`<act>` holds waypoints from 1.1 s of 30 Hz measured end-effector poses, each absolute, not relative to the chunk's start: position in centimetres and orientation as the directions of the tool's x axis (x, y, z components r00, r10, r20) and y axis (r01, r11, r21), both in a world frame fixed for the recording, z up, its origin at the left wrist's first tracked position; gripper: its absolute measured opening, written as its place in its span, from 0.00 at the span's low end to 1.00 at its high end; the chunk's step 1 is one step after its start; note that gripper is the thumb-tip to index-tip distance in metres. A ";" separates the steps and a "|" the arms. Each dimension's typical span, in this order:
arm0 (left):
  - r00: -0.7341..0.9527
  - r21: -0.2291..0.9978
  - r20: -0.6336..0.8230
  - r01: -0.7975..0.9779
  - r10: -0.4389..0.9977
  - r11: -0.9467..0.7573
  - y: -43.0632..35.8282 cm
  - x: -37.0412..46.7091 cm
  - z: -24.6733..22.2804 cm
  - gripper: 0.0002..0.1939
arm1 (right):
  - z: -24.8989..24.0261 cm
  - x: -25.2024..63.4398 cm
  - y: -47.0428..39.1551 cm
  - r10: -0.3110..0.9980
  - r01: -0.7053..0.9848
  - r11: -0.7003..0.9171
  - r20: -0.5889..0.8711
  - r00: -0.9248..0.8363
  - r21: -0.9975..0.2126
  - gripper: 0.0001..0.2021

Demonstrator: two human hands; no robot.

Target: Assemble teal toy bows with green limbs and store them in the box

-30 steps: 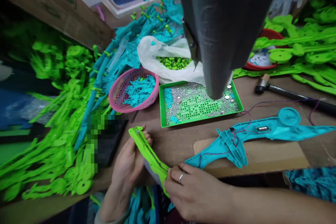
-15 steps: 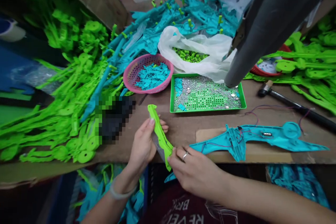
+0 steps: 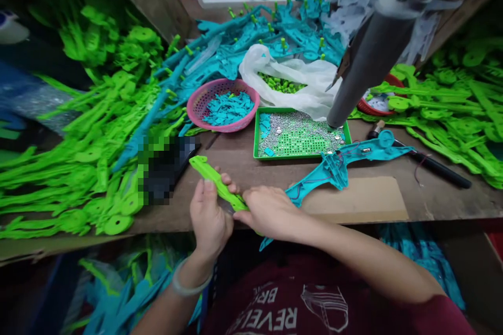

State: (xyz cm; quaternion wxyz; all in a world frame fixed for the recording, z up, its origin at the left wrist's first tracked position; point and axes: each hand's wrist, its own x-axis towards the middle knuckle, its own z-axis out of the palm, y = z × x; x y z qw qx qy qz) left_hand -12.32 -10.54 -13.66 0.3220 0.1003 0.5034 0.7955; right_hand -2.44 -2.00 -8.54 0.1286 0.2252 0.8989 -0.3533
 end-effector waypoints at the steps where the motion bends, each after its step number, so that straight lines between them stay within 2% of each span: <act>1: -0.776 0.865 -0.151 -0.404 0.612 -0.299 -10.6 -12.2 -13.6 0.21 | -8.5 -2.5 -1.9 0.300 0.488 0.645 -0.393 -0.870 -0.588 0.16; 5: -0.763 0.884 -0.115 -0.371 0.636 -0.285 -11.4 -12.3 -14.0 0.22 | -9.0 -2.2 -1.5 0.280 0.455 0.639 -0.363 -0.889 -0.621 0.15; 9: -0.650 0.949 -0.202 -0.314 0.733 -0.017 -12.8 -13.1 -14.8 0.26 | -9.3 -2.2 -0.7 0.267 0.451 0.628 -0.369 -0.891 -0.635 0.15; 12: -0.594 0.951 -0.280 -0.279 0.754 0.133 -13.5 -13.7 -15.3 0.29 | -8.9 -1.9 0.6 0.155 0.412 0.668 -0.426 -0.891 -0.619 0.16; 15: -0.621 0.963 -0.245 -0.241 0.744 0.116 -13.6 -14.0 -15.4 0.30 | -8.0 -1.4 1.9 0.025 0.337 0.774 -0.505 -0.863 -0.537 0.20; 19: -0.659 0.979 -0.187 -0.190 0.728 0.080 -13.4 -13.7 -15.7 0.28 | -7.4 -0.9 2.6 -0.017 0.280 0.850 -0.555 -0.832 -0.446 0.19; 23: -0.688 0.984 -0.172 -0.154 0.705 0.089 -13.9 -13.2 -15.7 0.26 | -7.8 -1.1 2.8 -0.092 0.212 0.838 -0.513 -0.854 -0.503 0.18; 26: -0.551 0.969 -0.248 -0.138 0.797 0.206 -14.8 -12.5 -15.4 0.27 | -8.1 -1.2 3.5 -0.159 0.172 0.804 -0.486 -0.860 -0.568 0.16; 29: -0.421 0.947 -0.317 -0.092 0.850 0.308 -15.7 -11.1 -15.1 0.24 | -8.5 -1.0 4.2 -0.208 0.145 0.744 -0.432 -0.878 -0.653 0.14; 33: -0.462 0.946 -0.323 -0.131 0.826 0.296 -15.9 -9.0 -14.7 0.20 | -9.1 -0.5 4.5 -0.220 0.113 0.715 -0.375 -0.900 -0.690 0.15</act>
